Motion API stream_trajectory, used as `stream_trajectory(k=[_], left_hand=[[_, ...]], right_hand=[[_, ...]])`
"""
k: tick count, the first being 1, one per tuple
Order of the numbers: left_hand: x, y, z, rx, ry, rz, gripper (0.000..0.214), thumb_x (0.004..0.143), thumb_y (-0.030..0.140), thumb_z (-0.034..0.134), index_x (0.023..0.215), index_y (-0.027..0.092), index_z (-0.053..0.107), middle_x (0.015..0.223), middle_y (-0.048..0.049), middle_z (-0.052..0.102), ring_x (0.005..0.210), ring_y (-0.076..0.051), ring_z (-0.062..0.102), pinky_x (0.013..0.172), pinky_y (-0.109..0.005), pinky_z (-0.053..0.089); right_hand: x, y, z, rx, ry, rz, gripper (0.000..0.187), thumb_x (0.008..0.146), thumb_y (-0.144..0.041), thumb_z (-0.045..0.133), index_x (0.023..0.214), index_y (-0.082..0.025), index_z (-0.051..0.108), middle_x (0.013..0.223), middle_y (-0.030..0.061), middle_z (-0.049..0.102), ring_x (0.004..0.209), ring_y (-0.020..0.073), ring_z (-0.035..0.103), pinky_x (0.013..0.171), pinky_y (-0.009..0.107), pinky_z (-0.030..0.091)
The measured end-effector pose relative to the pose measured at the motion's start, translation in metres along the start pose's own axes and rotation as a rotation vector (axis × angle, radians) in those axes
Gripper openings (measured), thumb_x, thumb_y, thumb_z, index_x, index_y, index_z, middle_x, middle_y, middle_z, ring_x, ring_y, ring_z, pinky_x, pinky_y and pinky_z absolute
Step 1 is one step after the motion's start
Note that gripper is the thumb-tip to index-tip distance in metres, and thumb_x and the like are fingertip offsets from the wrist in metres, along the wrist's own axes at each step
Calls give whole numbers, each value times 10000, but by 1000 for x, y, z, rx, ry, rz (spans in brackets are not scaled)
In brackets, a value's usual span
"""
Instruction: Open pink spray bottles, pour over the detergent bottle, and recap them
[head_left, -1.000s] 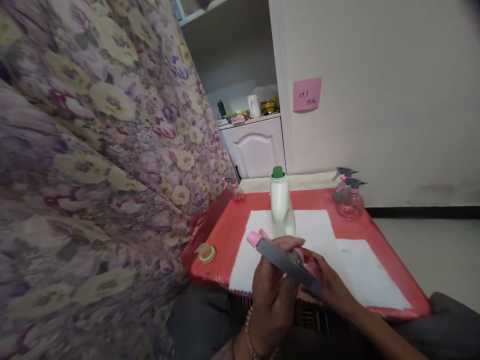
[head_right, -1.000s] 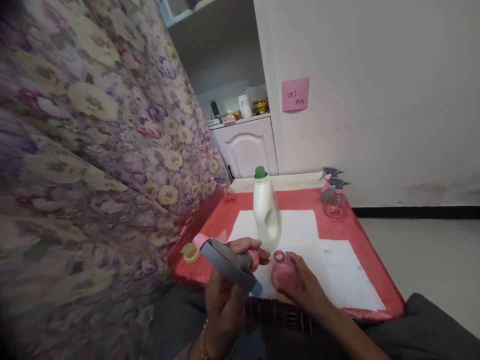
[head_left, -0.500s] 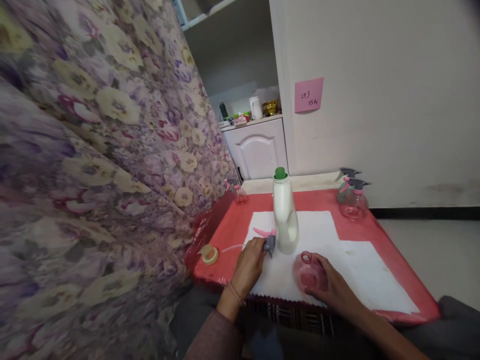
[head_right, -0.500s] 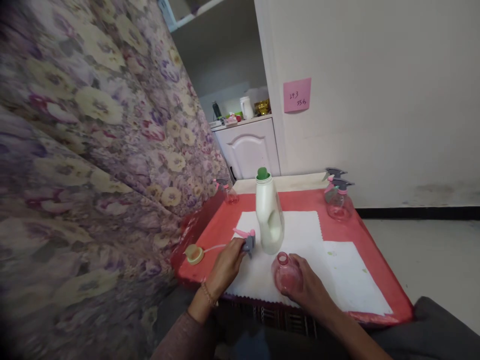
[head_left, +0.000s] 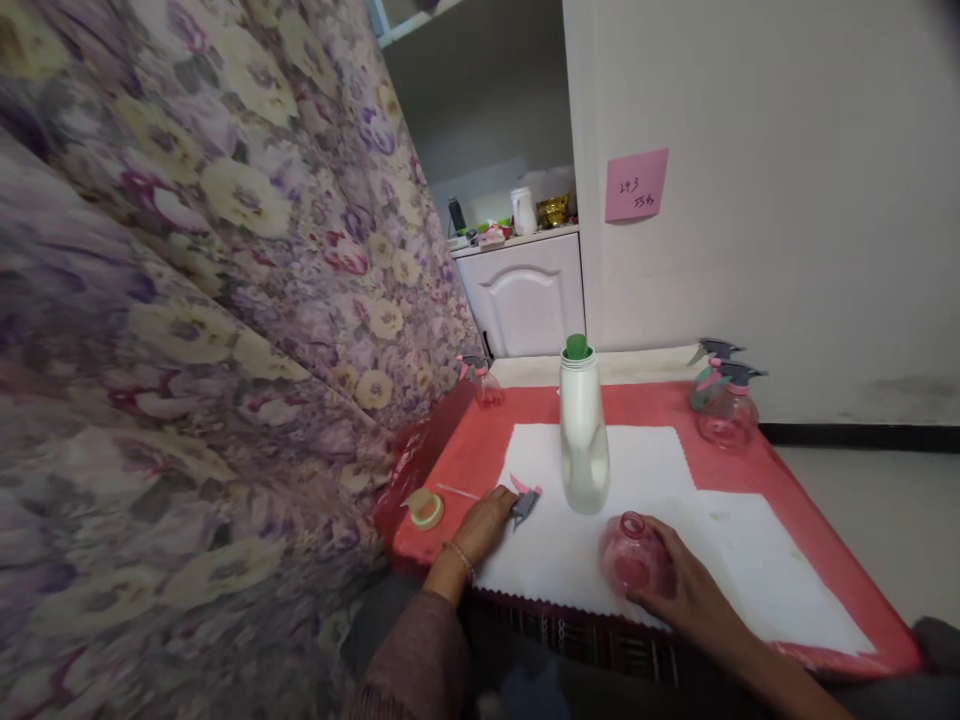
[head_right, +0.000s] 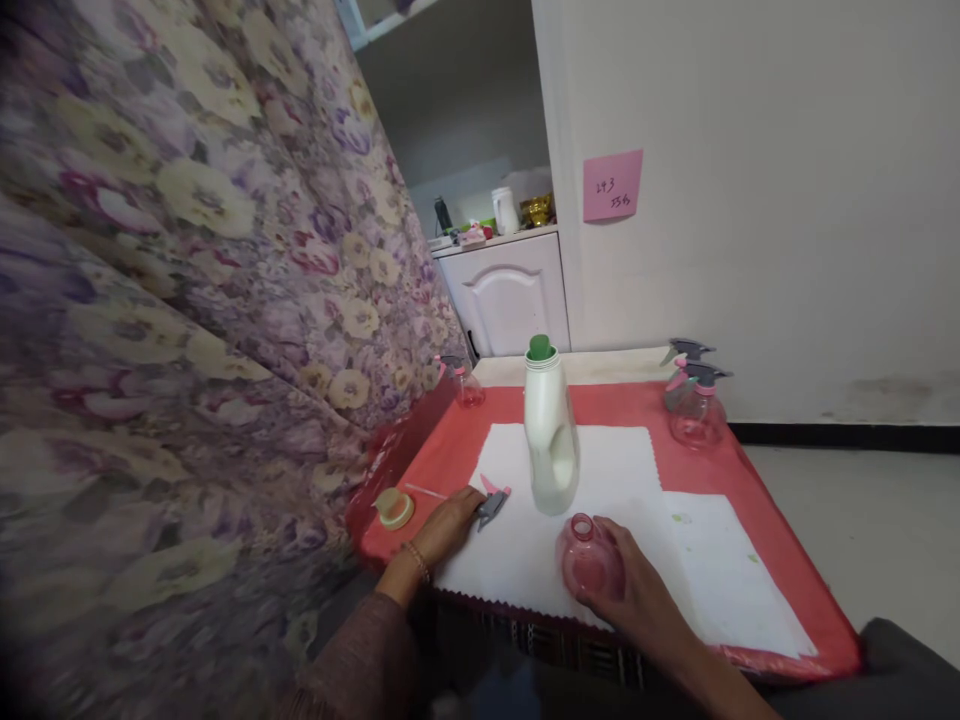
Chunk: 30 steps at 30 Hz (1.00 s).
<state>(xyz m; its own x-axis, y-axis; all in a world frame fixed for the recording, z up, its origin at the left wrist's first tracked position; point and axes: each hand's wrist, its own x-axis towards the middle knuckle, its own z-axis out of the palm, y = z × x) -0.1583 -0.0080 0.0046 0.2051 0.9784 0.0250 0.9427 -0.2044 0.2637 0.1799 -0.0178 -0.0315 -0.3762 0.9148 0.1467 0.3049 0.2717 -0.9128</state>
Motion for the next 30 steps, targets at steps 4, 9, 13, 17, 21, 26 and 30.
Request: stream_trajectory(k=[4, 9, 13, 17, 21, 26, 30], left_hand=[[-4, -11, 10, -17, 46, 17, 374, 885, 44, 401, 1152, 207, 605, 1161, -71, 624, 1070, -214, 537, 977, -353, 407], [-12, -15, 29, -50, 166, -5, 461, 891, 30, 410, 1292, 219, 534, 1281, -105, 560, 1169, -226, 499, 1022, -388, 401], [-18, -16, 45, -81, 269, -40, 408, 923, 68, 401, 1282, 210, 535, 1237, -116, 581, 1160, -249, 505, 1015, -449, 416], [-20, -20, 55, -133, 364, -49, 396, 926, 68, 386, 1268, 206, 530, 1214, -120, 583, 1145, -248, 515, 1003, -470, 442], [-22, -23, 57, -205, 438, -33, 384, 917, 82, 423, 1269, 208, 513, 1204, -115, 581, 1122, -235, 529, 991, -451, 469], [-25, -25, 58, -264, 498, -18, 365, 910, 104, 455, 1255, 205, 518, 1189, -112, 588, 1124, -237, 530, 996, -449, 472], [-27, -27, 60, -278, 527, -14, 390, 882, 93, 468, 1247, 217, 527, 1186, -101, 598, 1126, -239, 537, 1002, -454, 470]], right_hand=[[-2, 4, 3, -59, 28, 25, 731, 729, -434, 686, 1353, -214, 376, 1401, 136, 511, 1297, 315, 506, 1118, 485, 402], [-4, 13, 9, -87, 55, 45, 810, 727, -489, 670, 1404, -185, 345, 1465, 158, 458, 1349, 330, 459, 1125, 463, 409], [-4, 23, 14, -99, 47, 27, 838, 752, -523, 657, 1433, -199, 293, 1492, 157, 430, 1369, 332, 435, 1131, 474, 403], [-5, 35, 16, -132, 65, 28, 825, 765, -551, 643, 1431, -212, 294, 1478, 162, 444, 1345, 354, 458, 1133, 519, 385], [-6, 47, 17, -160, 89, 25, 842, 737, -563, 660, 1424, -219, 318, 1469, 161, 457, 1336, 377, 463, 1122, 544, 394], [-8, 55, 19, -185, 121, 0, 834, 733, -534, 681, 1427, -230, 333, 1446, 150, 499, 1319, 371, 489, 1107, 510, 429], [-8, 60, 22, -202, 146, -11, 789, 749, -551, 659, 1404, -235, 352, 1427, 160, 512, 1313, 378, 495, 1087, 502, 451]])
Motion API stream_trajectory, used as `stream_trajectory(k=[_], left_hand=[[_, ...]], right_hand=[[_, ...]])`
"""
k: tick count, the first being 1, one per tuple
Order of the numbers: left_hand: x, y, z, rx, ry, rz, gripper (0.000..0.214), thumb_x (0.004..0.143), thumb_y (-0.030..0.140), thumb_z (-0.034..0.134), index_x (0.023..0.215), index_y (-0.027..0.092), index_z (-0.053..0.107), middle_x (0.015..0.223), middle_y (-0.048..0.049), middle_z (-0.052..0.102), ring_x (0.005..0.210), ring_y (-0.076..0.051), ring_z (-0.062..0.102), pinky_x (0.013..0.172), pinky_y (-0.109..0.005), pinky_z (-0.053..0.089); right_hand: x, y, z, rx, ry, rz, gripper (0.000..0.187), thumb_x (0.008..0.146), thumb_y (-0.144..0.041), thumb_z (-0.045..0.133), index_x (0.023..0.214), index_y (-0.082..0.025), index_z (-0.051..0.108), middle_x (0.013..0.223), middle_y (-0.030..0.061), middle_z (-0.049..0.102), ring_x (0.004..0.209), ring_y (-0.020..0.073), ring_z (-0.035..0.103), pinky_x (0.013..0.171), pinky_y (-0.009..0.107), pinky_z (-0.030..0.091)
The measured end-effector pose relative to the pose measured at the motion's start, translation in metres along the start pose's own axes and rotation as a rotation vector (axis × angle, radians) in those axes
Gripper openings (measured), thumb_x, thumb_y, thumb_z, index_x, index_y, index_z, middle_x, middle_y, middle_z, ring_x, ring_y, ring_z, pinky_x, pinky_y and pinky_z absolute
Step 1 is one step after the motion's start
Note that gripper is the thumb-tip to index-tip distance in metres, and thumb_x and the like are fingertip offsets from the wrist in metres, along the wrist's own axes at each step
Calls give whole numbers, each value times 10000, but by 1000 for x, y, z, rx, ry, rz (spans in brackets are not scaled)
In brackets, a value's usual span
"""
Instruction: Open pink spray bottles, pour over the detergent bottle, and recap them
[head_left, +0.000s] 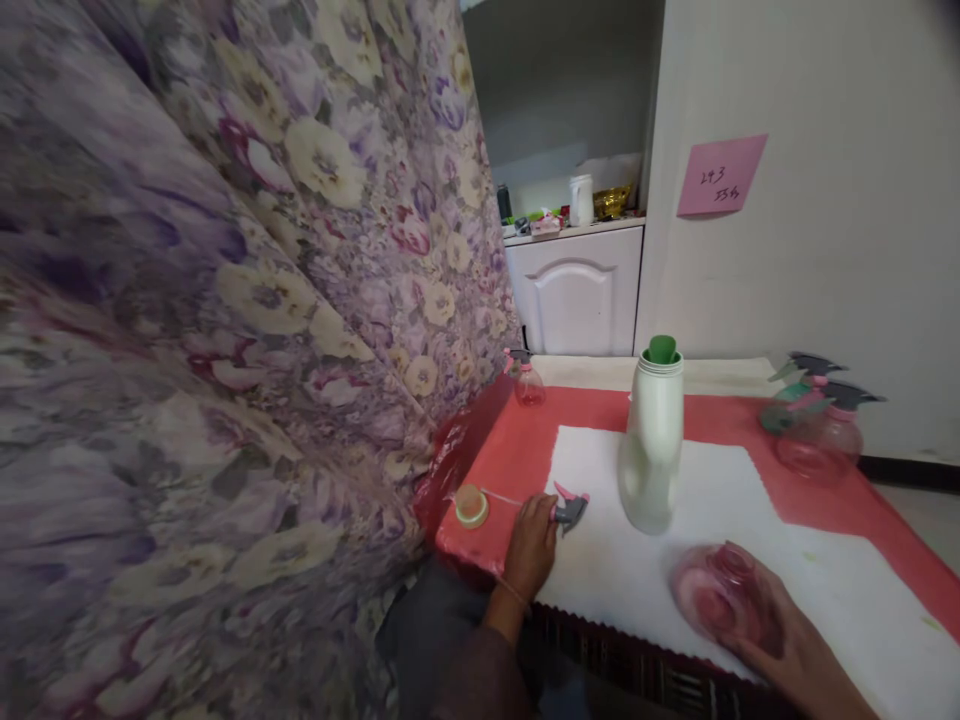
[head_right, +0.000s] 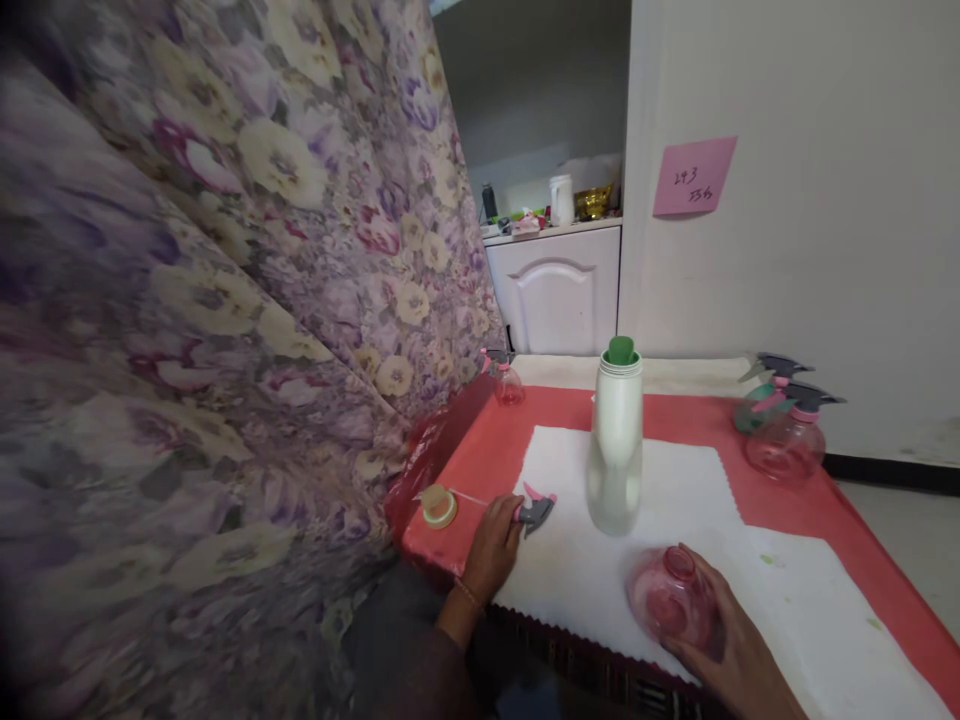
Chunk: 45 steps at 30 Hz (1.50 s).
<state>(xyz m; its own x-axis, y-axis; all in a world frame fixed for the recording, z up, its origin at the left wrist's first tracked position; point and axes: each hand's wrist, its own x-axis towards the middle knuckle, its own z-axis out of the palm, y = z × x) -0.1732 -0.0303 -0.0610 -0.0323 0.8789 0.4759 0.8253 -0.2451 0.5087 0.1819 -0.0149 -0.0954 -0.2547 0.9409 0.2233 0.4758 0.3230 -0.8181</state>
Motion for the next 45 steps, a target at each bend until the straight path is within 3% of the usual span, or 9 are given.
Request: stream_trajectory(k=[11, 17, 28, 34, 45], left_hand=[[-3, -7, 6, 64, 81, 11, 440, 806, 63, 481, 1222, 196, 537, 1149, -103, 617, 1121, -247, 555, 1005, -474, 478], [2, -14, 7, 135, 124, 48, 362, 833, 97, 468, 1173, 188, 553, 1110, -111, 632, 1093, -253, 580, 964, -486, 508], [4, -23, 12, 225, 220, 87, 327, 857, 150, 477, 1171, 189, 559, 1145, -117, 638, 1110, -266, 596, 971, -511, 518], [6, -21, 9, 256, 211, 92, 348, 861, 156, 491, 1203, 196, 537, 1169, -118, 628, 1119, -270, 588, 975, -517, 518], [11, -13, 4, 238, 178, 85, 306, 851, 124, 477, 1139, 186, 559, 1090, -96, 636, 1055, -246, 597, 947, -474, 528]], right_hand=[[4, 2, 3, 2, -20, 4, 855, 734, -572, 654, 1408, -175, 308, 1446, 193, 468, 1335, 374, 463, 1121, 502, 401], [7, -16, 0, 70, -44, -19, 826, 746, -501, 674, 1420, -215, 292, 1487, 158, 428, 1370, 334, 424, 1160, 505, 346], [10, -41, -7, 193, -33, -31, 776, 731, -420, 689, 1399, -219, 348, 1475, 163, 461, 1353, 320, 462, 1143, 482, 388], [10, -36, -5, 258, -42, -84, 795, 725, -386, 704, 1420, -247, 343, 1478, 114, 470, 1354, 305, 460, 1150, 477, 366], [9, -38, -10, 269, -54, -77, 820, 726, -397, 708, 1428, -240, 316, 1494, 147, 432, 1368, 310, 439, 1153, 513, 347]])
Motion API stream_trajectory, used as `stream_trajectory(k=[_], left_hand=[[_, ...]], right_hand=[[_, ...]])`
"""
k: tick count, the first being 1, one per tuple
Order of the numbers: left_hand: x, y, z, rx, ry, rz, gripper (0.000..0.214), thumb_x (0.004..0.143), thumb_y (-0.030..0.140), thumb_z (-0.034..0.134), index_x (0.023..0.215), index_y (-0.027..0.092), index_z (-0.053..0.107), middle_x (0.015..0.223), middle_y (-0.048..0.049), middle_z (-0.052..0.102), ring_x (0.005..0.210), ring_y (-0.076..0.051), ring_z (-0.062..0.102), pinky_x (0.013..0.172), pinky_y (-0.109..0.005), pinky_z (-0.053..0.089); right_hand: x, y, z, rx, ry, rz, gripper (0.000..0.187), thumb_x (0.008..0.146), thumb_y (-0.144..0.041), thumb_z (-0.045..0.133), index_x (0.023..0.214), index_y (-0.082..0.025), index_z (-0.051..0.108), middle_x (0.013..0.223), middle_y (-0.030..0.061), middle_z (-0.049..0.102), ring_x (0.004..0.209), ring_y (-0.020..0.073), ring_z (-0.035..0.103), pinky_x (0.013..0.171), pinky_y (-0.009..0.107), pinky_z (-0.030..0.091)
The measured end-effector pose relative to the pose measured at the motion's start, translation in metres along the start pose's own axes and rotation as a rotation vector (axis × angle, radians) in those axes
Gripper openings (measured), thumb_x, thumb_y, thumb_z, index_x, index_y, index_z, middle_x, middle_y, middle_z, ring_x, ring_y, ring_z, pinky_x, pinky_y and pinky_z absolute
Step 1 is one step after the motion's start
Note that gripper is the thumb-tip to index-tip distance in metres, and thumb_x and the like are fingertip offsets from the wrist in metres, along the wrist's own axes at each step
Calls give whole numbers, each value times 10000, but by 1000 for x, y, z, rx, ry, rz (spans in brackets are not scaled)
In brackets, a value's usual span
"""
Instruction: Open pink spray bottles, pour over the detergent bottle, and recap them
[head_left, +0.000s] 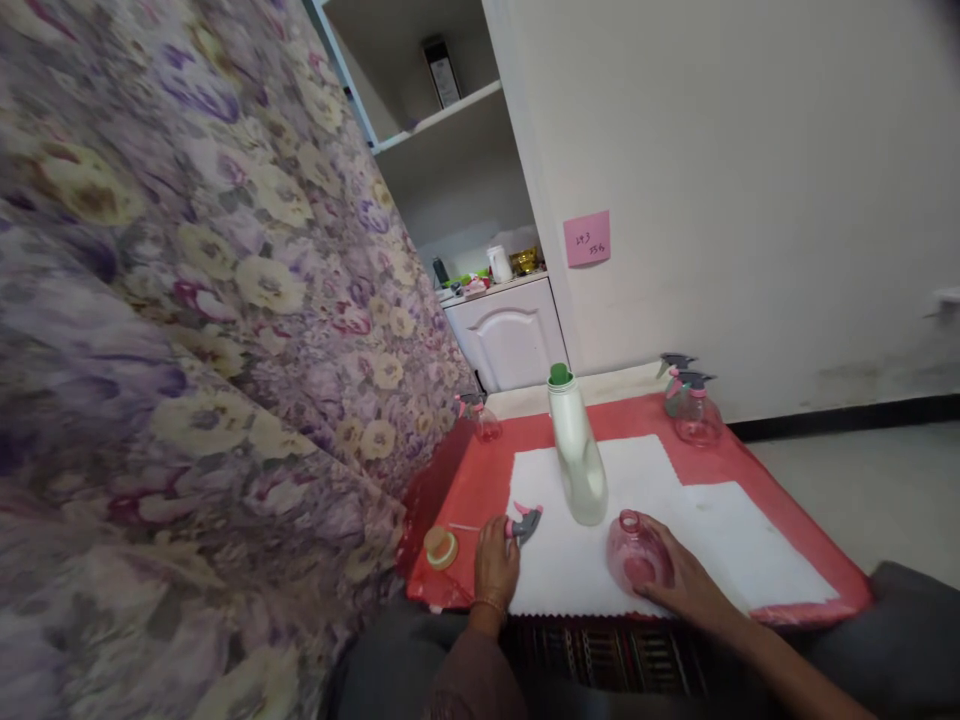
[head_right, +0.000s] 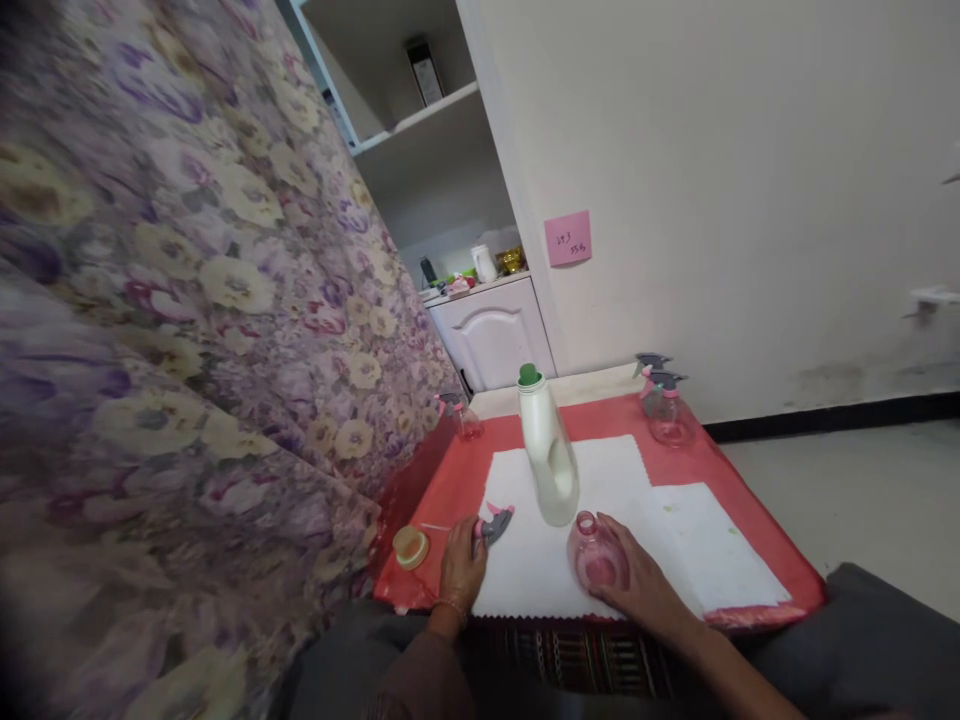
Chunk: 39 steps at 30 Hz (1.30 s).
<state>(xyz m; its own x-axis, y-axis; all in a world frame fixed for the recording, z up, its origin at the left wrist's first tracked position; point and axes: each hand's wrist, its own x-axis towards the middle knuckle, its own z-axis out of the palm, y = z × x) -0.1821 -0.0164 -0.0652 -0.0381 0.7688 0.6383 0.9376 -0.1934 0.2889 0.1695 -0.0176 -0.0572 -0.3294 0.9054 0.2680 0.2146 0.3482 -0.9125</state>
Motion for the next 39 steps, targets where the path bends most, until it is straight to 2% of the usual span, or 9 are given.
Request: stream_trajectory(k=[10, 17, 21, 28, 33, 39], left_hand=[[-2, -2, 2, -9, -3, -23, 306, 873, 157, 477, 1167, 194, 554, 1124, -106, 636, 1087, -262, 596, 968, -501, 518], [-5, -7, 7, -26, -19, -36, 352, 859, 142, 495, 1203, 206, 536, 1161, -93, 620, 1131, -262, 571, 997, -497, 502], [-7, -7, 8, -14, -28, -41, 353, 863, 139, 494, 1208, 200, 537, 1165, -102, 624, 1138, -261, 574, 1000, -493, 500], [-8, -4, 6, -5, -15, -52, 362, 868, 160, 507, 1226, 210, 526, 1175, -111, 628, 1143, -276, 583, 984, -516, 511], [-6, -3, 5, -21, -41, -73, 357, 880, 178, 508, 1237, 202, 516, 1208, -118, 609, 1175, -273, 559, 1016, -509, 490], [-12, 1, -11, -15, -75, -78, 393, 879, 183, 513, 1272, 190, 506, 1269, -125, 578, 1223, -251, 523, 1052, -473, 463]], right_hand=[[-2, 12, 3, -71, 34, 25, 857, 707, -393, 724, 1444, -247, 313, 1495, 125, 442, 1369, 324, 436, 1146, 498, 362], [-4, 11, 2, -124, 37, 76, 864, 697, -381, 715, 1449, -243, 314, 1488, 137, 447, 1365, 345, 437, 1147, 512, 364], [-4, 8, 2, -115, 44, 87, 899, 683, -442, 722, 1448, -214, 307, 1497, 156, 432, 1377, 359, 418, 1148, 515, 362], [-5, 15, 0, -72, 0, 144, 910, 691, -416, 714, 1452, -233, 249, 1510, 162, 397, 1400, 352, 384, 1165, 523, 337], [-6, 13, -1, -70, 12, 152, 890, 674, -398, 720, 1438, -247, 291, 1478, 143, 441, 1371, 350, 425, 1158, 524, 347], [-7, 10, -3, -66, 8, 164, 872, 669, -427, 735, 1423, -238, 340, 1460, 134, 474, 1337, 348, 469, 1131, 497, 394]])
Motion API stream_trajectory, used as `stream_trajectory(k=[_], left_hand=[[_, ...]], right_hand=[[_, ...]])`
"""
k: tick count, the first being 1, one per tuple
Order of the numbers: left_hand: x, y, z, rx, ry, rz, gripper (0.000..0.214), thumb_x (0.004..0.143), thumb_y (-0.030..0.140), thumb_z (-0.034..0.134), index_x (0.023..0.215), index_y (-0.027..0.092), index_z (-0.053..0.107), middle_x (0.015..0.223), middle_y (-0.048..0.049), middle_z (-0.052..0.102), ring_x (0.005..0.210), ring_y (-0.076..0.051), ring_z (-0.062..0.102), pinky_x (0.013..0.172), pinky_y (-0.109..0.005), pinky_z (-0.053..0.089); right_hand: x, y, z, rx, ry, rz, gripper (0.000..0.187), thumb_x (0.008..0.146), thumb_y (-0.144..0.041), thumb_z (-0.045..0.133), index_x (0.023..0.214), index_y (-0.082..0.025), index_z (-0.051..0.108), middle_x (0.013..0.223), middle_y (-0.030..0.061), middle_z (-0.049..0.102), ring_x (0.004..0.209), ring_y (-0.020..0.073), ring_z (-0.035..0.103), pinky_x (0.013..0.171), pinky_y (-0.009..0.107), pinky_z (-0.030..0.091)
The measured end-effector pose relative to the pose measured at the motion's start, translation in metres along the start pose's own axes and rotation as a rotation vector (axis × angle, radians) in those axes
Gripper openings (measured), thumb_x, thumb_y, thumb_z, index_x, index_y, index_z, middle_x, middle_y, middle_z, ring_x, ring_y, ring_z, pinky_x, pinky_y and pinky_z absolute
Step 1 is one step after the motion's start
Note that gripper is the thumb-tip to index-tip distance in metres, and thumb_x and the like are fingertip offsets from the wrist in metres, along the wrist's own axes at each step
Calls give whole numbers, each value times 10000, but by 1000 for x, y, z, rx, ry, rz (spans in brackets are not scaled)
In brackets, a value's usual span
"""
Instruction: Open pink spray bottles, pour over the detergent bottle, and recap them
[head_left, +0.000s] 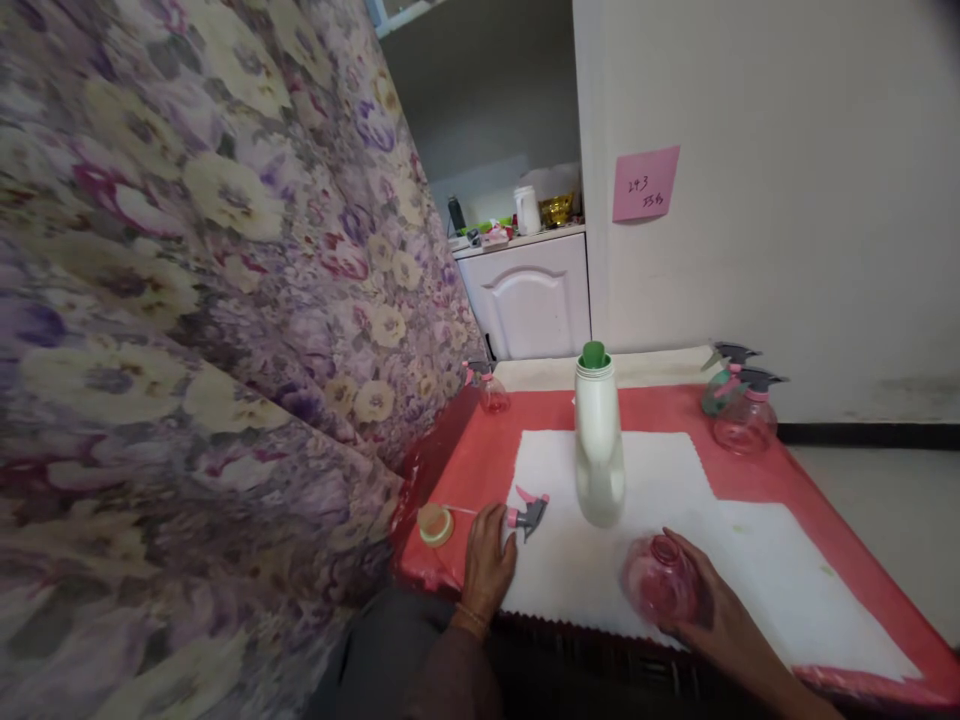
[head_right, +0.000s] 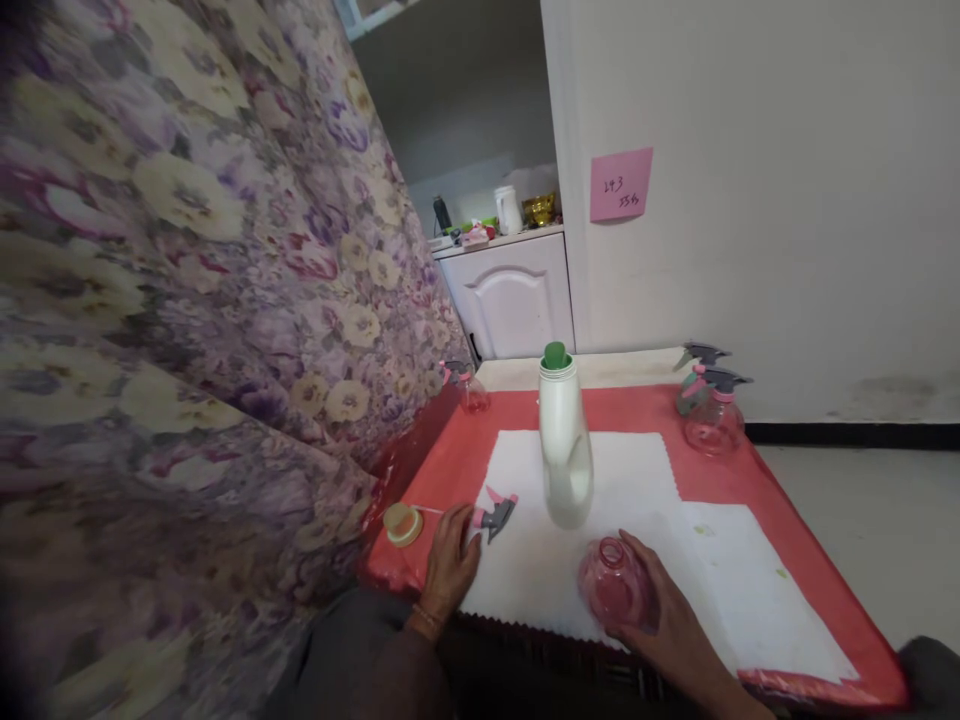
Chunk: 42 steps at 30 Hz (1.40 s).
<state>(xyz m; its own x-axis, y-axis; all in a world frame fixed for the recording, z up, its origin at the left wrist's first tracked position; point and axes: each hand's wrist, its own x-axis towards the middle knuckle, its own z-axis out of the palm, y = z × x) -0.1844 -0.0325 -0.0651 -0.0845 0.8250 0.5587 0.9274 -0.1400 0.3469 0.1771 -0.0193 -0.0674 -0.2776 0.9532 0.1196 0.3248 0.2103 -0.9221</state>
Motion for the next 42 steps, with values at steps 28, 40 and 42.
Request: stream_trajectory(k=[28, 40, 42], left_hand=[[-27, -65, -88, 424, -155, -624, 412, 898, 259, 468, 1247, 56, 553, 1198, -201, 615, 1164, -302, 562, 1013, -413, 430], [-15, -97, -90, 308, -328, -761, 400, 993, 255, 295, 1234, 113, 581, 1233, -164, 670, 1106, -245, 653, 917, -327, 484], [-15, -100, -91, 289, -354, -781, 401, 999, 270, 276, 1157, 113, 610, 1156, -168, 704, 1059, -254, 675, 883, -323, 491]], right_hand=[[1, 4, -1, -47, -60, -36, 805, 761, -463, 678, 1424, -246, 275, 1480, 139, 430, 1365, 333, 423, 1174, 516, 330], [0, 24, 1, -152, 1, -33, 867, 714, -466, 708, 1442, -236, 297, 1473, 153, 449, 1354, 377, 433, 1152, 535, 346], [-1, 31, 1, -182, 13, -53, 897, 701, -470, 718, 1455, -240, 290, 1478, 150, 444, 1355, 390, 428, 1138, 556, 355]])
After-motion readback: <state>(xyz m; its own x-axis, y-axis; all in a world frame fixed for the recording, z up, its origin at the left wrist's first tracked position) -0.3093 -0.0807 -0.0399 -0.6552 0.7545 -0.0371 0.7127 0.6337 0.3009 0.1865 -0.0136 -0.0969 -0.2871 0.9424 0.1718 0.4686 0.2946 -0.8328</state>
